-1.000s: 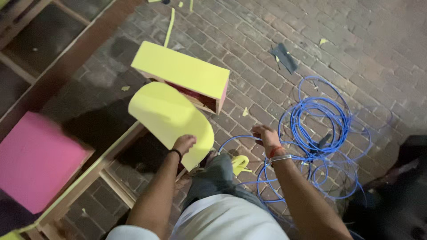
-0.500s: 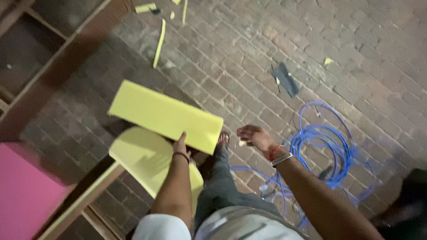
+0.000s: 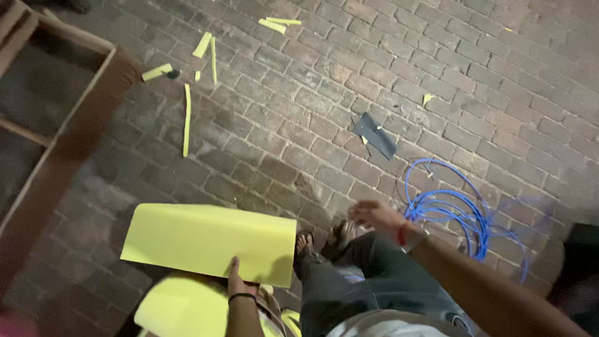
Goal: The person staples brown fabric onto a wooden frame using a pneumatic staple gun, then trims excess fabric with scissors. They smooth the fabric and later handle yellow and pink foam pieces, placing them on the frame.
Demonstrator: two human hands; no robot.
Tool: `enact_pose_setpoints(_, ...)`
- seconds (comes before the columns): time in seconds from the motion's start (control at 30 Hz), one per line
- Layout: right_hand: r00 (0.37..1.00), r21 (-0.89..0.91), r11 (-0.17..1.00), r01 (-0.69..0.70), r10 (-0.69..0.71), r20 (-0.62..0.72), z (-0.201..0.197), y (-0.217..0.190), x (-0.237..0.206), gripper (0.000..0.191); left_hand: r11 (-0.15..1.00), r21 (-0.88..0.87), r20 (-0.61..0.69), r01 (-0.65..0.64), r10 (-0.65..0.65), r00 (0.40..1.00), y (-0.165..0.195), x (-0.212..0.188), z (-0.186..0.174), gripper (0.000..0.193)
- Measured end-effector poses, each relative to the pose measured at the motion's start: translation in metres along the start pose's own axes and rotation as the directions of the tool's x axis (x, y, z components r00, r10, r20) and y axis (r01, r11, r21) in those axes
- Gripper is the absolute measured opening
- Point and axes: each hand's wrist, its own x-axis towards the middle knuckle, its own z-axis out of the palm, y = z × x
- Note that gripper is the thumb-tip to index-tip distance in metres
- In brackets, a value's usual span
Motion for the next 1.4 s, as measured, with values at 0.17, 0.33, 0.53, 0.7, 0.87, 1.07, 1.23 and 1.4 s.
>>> enact_pose_setpoints(0.17, 0.999, -0.025, 0.998, -0.051, 0.051, -0.017, -0.077, 0.008, 0.051, 0.035, 0.969, 0.196, -0.088, -0.153, 0.173, 0.981, 0.011, 0.035, 0.119, 0.067)
enact_pose_setpoints(0.33, 0.981, -0.103, 0.982, 0.157, -0.167, -0.095, -0.162, -0.049, 0.114, 0.036, 0.892, 0.446, -0.124, -0.078, 0.148, 0.981, 0.053, 0.066, 0.280, 0.076)
enact_pose_setpoints(0.53, 0.992, -0.213, 0.971, 0.106, -0.119, -0.051, -0.233, -0.143, 0.157, 0.045, 0.970, 0.195, 0.152, -0.142, 0.114, 0.982, 0.035, 0.101, 0.449, 0.068)
enact_pose_setpoints(0.7, 0.997, -0.120, 0.990, 0.074, -0.070, 0.035, -0.261, -0.207, 0.188, 0.069, 0.969, 0.046, 0.137, -0.244, 0.236, 0.962, -0.013, 0.112, 0.585, 0.053)
enact_pose_setpoints(0.87, 1.000, 0.097, 0.995, 0.011, -0.010, -0.017, -0.273, -0.219, 0.214, 0.087, 0.959, 0.099, 0.295, -0.267, 0.228, 0.928, -0.048, 0.101, 0.667, 0.064)
enact_pose_setpoints(1.07, 0.990, 0.303, 0.945, -0.124, 0.136, -0.021, -0.344, -0.163, 0.281, 0.091, 0.955, 0.294, 0.319, -0.036, -0.062, 0.946, -0.110, 0.119, 0.705, 0.057)
enact_pose_setpoints(1.23, 0.974, 0.267, 0.964, -0.005, 0.065, -0.216, -0.377, -0.082, 0.319, 0.077, 0.925, 0.290, 0.450, 0.247, -0.360, 0.818, -0.188, 0.143, 0.711, 0.042)
enact_pose_setpoints(1.4, 0.936, 0.152, 0.983, -0.103, 0.147, -0.319, -0.393, -0.036, 0.329, 0.062, 0.871, 0.467, 0.274, 0.151, -0.305, 0.912, -0.225, 0.137, 0.688, 0.046)
